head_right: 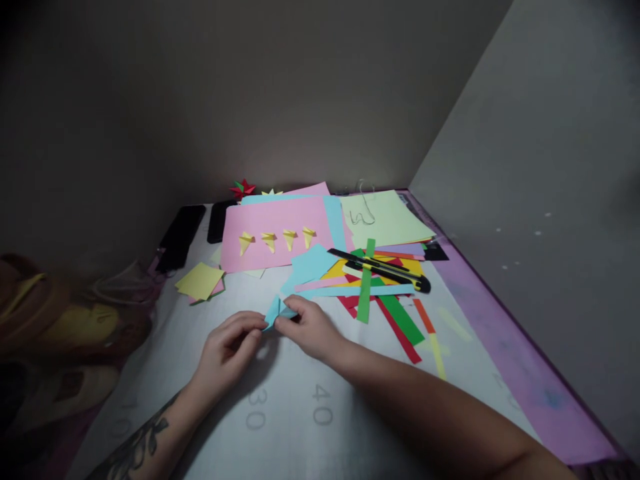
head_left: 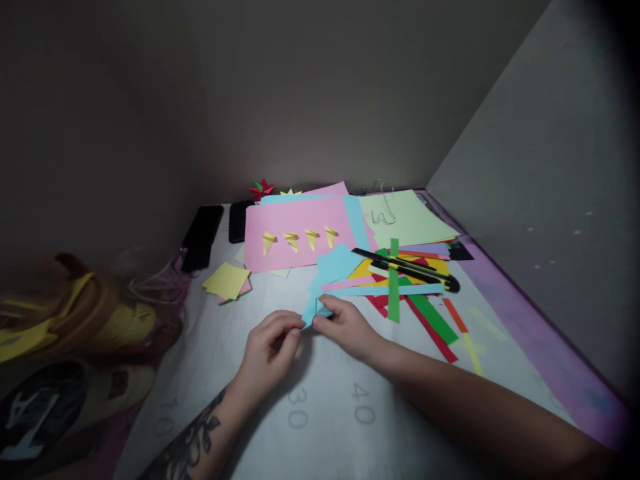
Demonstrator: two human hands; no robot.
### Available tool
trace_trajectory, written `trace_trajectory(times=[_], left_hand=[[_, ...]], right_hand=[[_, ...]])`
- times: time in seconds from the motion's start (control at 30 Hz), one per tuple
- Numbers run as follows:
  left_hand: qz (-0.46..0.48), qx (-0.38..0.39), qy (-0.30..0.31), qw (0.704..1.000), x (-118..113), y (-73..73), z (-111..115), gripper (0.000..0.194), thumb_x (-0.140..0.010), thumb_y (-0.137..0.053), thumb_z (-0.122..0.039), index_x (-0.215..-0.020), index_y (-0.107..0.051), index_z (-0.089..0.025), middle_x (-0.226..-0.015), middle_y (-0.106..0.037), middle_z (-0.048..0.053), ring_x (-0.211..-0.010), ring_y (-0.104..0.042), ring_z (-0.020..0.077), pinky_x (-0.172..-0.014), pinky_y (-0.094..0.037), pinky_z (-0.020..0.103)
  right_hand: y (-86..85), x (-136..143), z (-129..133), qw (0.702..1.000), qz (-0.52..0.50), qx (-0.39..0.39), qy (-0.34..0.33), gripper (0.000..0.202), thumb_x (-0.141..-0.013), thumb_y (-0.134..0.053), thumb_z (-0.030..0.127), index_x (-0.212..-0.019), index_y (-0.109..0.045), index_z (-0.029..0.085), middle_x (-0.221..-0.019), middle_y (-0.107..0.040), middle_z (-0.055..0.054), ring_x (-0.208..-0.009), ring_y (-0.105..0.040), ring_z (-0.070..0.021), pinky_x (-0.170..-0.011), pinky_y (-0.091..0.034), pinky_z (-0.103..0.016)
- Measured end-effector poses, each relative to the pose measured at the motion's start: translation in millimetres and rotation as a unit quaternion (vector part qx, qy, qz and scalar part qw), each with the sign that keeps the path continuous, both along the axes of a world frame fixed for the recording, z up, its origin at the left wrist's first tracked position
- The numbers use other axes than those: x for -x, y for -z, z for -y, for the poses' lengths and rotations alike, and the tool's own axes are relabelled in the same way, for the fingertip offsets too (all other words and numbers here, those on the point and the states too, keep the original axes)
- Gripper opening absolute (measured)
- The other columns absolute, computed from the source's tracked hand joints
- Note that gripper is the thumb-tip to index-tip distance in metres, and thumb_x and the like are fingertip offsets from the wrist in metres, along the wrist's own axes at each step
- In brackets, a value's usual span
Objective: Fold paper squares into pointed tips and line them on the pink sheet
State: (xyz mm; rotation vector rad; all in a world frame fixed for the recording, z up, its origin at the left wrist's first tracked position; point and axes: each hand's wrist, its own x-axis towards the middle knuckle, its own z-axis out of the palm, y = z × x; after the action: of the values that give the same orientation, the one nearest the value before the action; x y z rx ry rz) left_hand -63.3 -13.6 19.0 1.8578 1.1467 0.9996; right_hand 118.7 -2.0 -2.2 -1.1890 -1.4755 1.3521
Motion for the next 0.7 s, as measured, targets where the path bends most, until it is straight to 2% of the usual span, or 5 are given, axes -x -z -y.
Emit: trace_trajectory(times=[0.13,0.37,0.57,0.7], left_hand=[[0.016,0.042,-0.031,0.999,-2.9,-0.8,0.4,0.007,-0.076,-0.065,-0.02,-0.08,-0.07,-0.018,-0.086,-0.07,0.007,-0.078,-0.065,0.018,-0.064,-0.051,0.026],[0.096,0.217,-0.082,0.968,-3.9,5.6,-2.5,0.01,-0.071,-0.069,-0.024,-0.071,-0.065,-0.015,-0.069,-0.068,0.002,-0.061,-0.06,0.0127,-0.059,-0.047,0.023],[0.146,0.225,-0.106,0.957,-7.0,6.3,-3.3,0.02,-0.067,-0.072,-0.023,-0.07,-0.053,-0.017,-0.063,-0.062,-0.003,-0.056,-0.055,0.0098,-0.054,-0.043,0.02],[0.113,0.199,-0.09,0.969,-10.3,7.4,-0.6,0.019,-0.066,-0.071,-0.023,-0.068,-0.053,-0.017,-0.063,-0.059,-0.002,-0.058,-0.054,0.0105,-0.056,-0.042,0.021]], right_hand=[[0.3,0.0,0.1,1.0,0.001,0.004,0.007,0.013,-0.078,-0.057,0.023,-0.068,-0.049,0.019,-0.068,-0.044,0.004,-0.065,-0.043,-0.0116,-0.06,-0.037,-0.022],[-0.5,0.7,1.0,0.999,0.013,-0.037,0.004,0.019,-0.078,-0.059,0.021,-0.065,-0.046,0.019,-0.069,-0.042,0.004,-0.066,-0.044,-0.0119,-0.062,-0.035,-0.023],[-3.9,2.3,1.2,0.998,0.016,-0.066,-0.01,0.017,-0.076,-0.065,0.02,-0.065,-0.052,0.019,-0.073,-0.048,0.003,-0.071,-0.05,-0.0126,-0.064,-0.038,-0.024],[-6.0,3.7,2.4,0.998,-0.003,-0.061,-0.002,0.008,-0.074,-0.068,0.019,-0.07,-0.061,0.02,-0.078,-0.059,0.0,-0.074,-0.056,-0.0147,-0.068,-0.042,-0.027]])
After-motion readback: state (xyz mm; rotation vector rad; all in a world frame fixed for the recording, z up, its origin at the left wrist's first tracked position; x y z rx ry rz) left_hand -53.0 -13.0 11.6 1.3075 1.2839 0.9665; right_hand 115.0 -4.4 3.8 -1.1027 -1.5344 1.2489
